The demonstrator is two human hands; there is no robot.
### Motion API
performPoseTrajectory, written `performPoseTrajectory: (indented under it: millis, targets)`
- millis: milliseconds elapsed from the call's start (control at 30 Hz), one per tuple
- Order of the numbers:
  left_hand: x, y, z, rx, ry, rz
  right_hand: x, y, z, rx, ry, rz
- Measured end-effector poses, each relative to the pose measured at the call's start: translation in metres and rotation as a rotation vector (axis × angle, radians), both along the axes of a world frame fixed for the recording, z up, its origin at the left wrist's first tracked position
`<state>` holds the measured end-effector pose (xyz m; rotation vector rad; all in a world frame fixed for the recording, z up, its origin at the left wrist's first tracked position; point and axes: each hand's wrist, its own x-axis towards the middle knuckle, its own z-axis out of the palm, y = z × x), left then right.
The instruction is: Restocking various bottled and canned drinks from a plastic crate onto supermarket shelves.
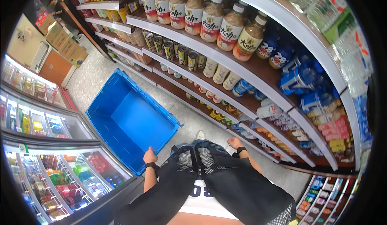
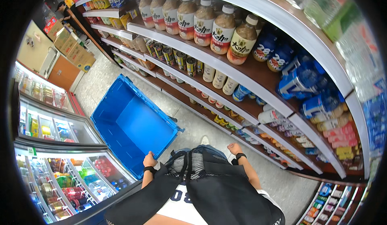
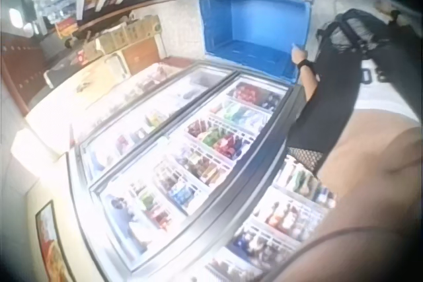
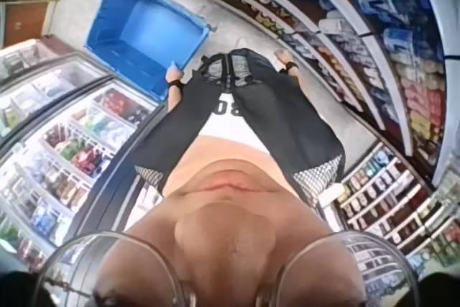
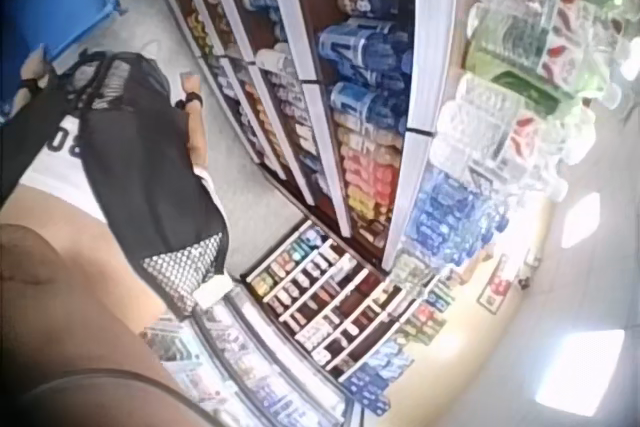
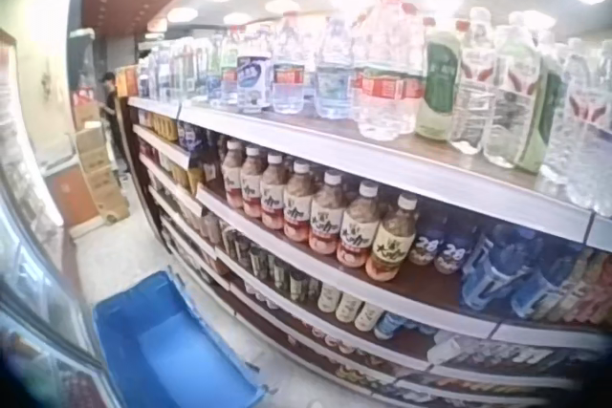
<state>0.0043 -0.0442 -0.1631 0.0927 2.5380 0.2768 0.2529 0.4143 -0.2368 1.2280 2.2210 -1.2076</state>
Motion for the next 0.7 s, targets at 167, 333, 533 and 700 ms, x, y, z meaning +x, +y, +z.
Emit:
performPoseTrajectory:
  millis: [167, 333, 533, 700]
  targets:
    - [0.010, 0.021, -0.008, -0.008, 0.185, 0.207, -0.043, 0.060, 0.001, 0.191, 0.074, 0.260]
    - [0.005, 0.042, -0.005, -0.064, 0.067, 0.290, -0.069, 0.080, 0.006, -0.060, 0.216, 0.072]
    - [0.002, 0.014, -0.025, -0.039, 0.018, 0.246, -0.071, 0.049, 0.023, -0.150, 0.305, 0.165]
    - [-0.035, 0.026, 0.012, 0.127, -0.273, 0.203, -0.097, 0.033, 0.091, -0.095, 0.424, 0.155]
